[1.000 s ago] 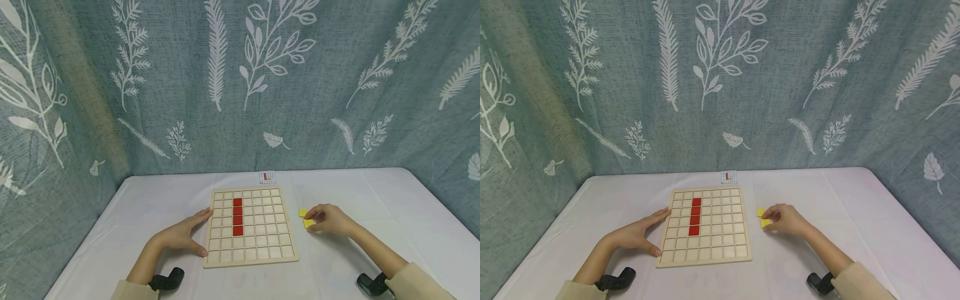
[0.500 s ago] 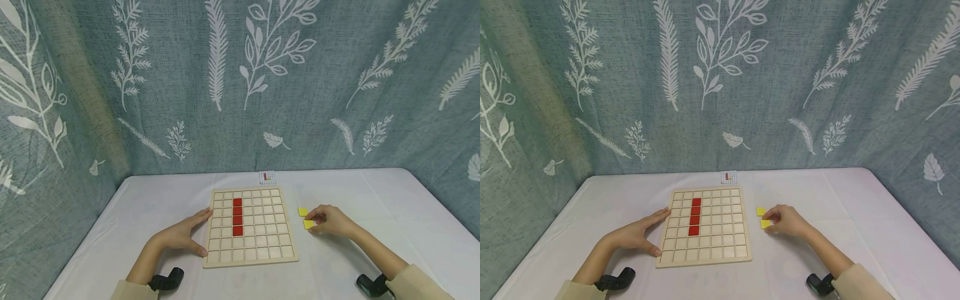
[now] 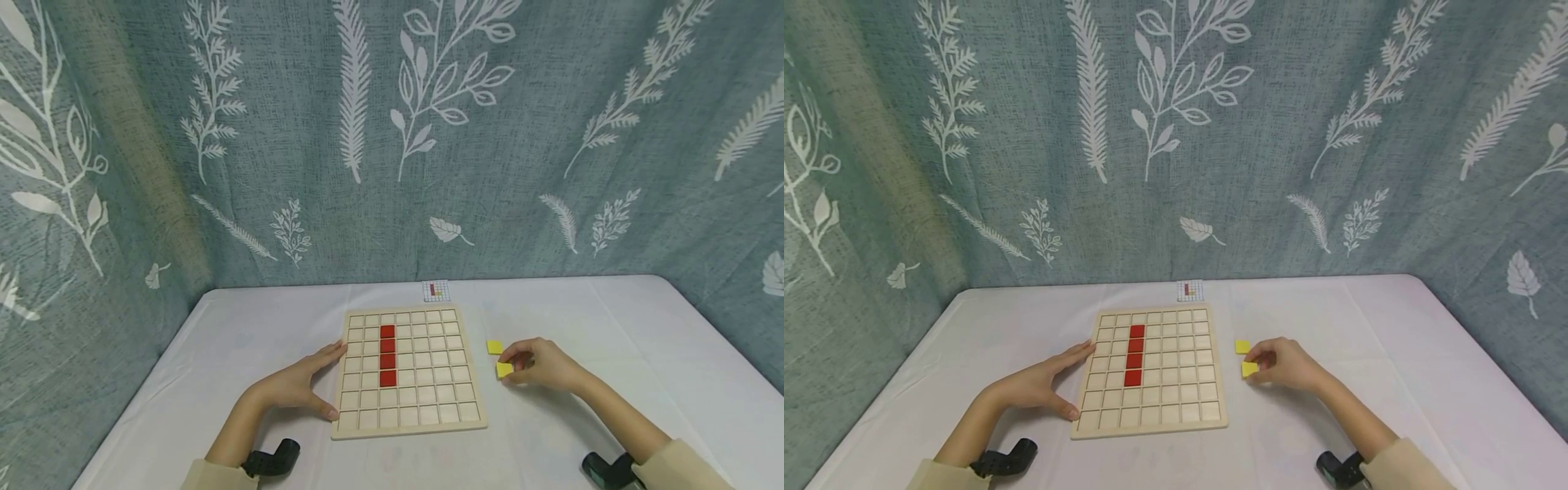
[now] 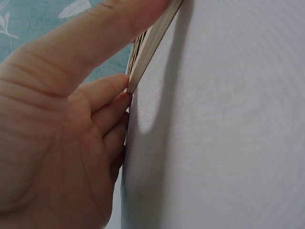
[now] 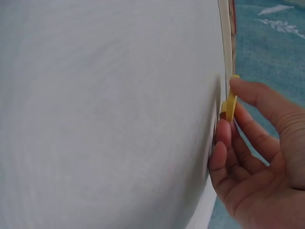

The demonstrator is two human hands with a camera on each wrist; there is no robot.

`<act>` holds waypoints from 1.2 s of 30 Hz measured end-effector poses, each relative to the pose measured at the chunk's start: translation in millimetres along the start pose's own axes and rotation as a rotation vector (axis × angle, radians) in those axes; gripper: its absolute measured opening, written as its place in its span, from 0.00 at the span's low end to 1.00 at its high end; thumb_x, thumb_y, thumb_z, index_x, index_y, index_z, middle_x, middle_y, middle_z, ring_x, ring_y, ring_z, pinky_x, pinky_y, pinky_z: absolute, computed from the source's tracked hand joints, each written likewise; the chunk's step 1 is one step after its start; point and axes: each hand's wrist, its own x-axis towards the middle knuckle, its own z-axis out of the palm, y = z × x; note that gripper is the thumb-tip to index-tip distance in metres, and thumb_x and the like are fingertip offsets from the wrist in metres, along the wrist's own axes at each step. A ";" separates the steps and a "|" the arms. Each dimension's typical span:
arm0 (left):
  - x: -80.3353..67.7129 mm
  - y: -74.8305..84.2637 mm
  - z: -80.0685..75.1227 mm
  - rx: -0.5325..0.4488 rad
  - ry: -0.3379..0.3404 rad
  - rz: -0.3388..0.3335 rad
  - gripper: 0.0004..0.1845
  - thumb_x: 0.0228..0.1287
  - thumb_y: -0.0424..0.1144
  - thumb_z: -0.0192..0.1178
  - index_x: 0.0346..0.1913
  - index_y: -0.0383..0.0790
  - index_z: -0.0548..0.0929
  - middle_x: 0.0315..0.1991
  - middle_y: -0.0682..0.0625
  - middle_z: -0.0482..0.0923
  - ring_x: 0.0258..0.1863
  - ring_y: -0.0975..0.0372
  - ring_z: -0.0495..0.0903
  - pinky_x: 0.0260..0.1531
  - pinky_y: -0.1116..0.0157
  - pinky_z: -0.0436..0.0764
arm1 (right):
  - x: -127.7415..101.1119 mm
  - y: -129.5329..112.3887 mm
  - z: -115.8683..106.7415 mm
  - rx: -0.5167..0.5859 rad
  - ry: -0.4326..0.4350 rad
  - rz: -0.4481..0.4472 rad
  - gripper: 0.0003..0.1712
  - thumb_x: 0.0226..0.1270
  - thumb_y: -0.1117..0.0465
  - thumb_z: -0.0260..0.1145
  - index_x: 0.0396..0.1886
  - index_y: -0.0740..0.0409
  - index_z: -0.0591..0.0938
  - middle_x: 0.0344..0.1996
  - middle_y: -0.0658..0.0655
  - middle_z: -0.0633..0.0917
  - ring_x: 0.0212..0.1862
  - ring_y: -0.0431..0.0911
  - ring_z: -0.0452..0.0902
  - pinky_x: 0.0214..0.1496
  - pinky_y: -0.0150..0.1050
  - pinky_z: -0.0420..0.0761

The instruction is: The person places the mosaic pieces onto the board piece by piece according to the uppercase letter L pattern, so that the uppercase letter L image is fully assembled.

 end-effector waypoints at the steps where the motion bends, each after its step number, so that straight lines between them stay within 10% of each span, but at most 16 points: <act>1: -0.1 -0.2 0.0 0.002 0.001 0.002 0.61 0.32 0.46 0.77 0.71 0.38 0.53 0.73 0.38 0.43 0.70 0.41 0.40 0.63 0.39 0.45 | 0.1 -0.1 0.1 0.000 -0.008 0.005 0.16 0.48 0.57 0.74 0.34 0.61 0.83 0.26 0.48 0.80 0.28 0.37 0.71 0.28 0.31 0.74; 36: -1.3 -2.1 -0.4 -0.006 -0.004 0.022 0.60 0.33 0.47 0.77 0.71 0.37 0.52 0.73 0.38 0.42 0.70 0.41 0.40 0.63 0.38 0.45 | 9.3 -13.6 5.9 -0.027 -0.058 -0.045 0.16 0.50 0.56 0.72 0.38 0.59 0.83 0.31 0.49 0.82 0.29 0.35 0.70 0.31 0.29 0.74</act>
